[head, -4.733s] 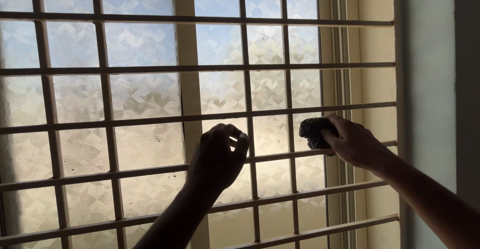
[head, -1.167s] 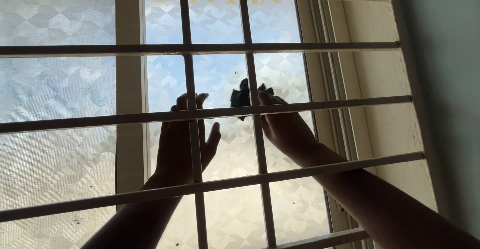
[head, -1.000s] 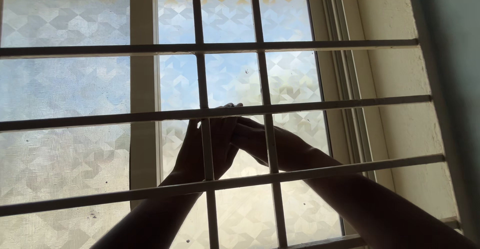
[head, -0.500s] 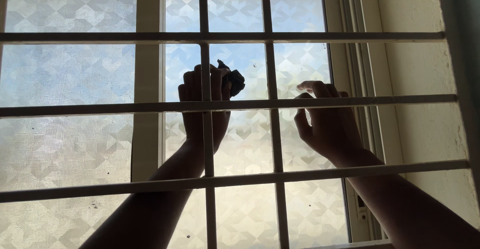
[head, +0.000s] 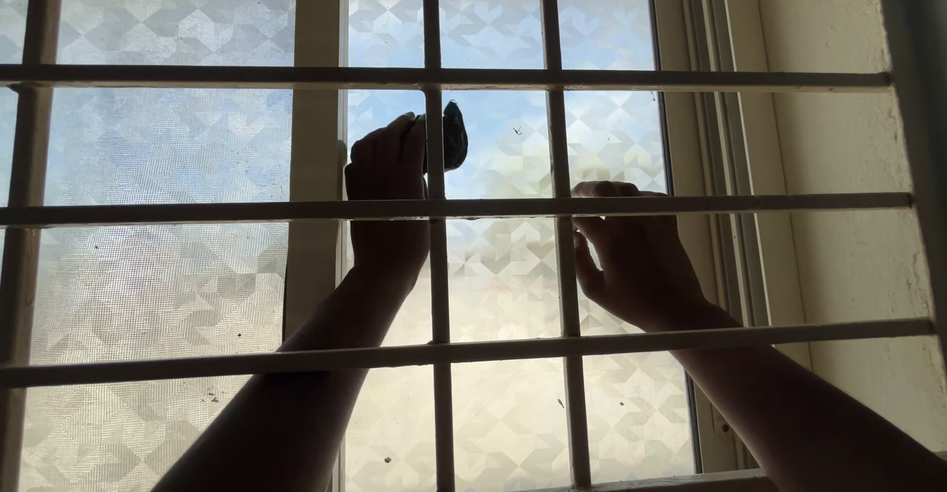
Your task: The person cleans a window grill using a cloth and water from a bottle.
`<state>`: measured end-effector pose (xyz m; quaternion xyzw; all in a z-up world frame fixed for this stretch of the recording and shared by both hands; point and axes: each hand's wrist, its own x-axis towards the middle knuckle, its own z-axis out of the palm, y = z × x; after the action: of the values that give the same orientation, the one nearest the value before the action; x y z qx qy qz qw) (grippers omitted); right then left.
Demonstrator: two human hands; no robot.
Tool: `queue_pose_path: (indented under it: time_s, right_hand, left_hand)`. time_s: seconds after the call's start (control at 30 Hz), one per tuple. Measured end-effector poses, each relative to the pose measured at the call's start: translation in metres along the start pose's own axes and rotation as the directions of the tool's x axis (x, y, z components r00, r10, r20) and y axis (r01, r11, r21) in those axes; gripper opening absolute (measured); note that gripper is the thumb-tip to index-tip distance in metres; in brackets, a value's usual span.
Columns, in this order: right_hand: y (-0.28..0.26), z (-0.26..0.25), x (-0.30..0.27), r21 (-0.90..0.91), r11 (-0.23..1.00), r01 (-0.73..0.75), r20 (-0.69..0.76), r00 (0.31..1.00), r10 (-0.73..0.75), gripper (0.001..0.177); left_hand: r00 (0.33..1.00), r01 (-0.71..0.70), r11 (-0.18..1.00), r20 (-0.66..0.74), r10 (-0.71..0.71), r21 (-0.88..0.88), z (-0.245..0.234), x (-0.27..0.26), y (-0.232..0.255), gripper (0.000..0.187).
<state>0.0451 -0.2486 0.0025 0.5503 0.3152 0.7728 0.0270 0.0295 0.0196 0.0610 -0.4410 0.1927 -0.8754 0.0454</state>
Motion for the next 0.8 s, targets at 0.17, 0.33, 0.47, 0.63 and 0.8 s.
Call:
queue_pose_path:
  time_s: [0.17, 0.33, 0.47, 0.63, 0.8]
  right_hand:
    - [0.000, 0.010, 0.004, 0.061, 0.997, -0.037, 0.089, 0.996, 0.032, 0.031]
    - [0.003, 0.011, -0.002, -0.007, 0.999, -0.050, 0.140, 0.989, 0.050, 0.032]
    - [-0.006, 0.007, -0.003, 0.042, 0.997, -0.069, 0.188, 0.980, 0.060, 0.030]
    - [-0.021, 0.010, -0.004, 0.126, 0.989, 0.072, 0.203, 0.974, -0.097, 0.018]
    - [-0.034, 0.009, -0.004, 0.114, 0.982, 0.151, 0.265, 0.948, -0.176, 0.018]
  left_hand:
    - [0.976, -0.179, 0.960, 0.082, 0.201, -0.216, 0.017, -0.008, 0.042, 0.029]
    - [0.968, -0.046, 0.996, 0.244, 0.063, -0.074, -0.010, -0.006, 0.014, 0.013]
    - [0.973, -0.195, 0.832, 0.212, 0.096, 0.519, -0.044, -0.001, 0.000, 0.017]
    - [0.695, -0.091, 0.976, 0.715, -0.079, 0.197, -0.084, -0.033, 0.038, 0.031]
    - [0.253, 0.044, 0.991, 0.958, -0.136, 0.129, -0.117, -0.043, 0.054, 0.033]
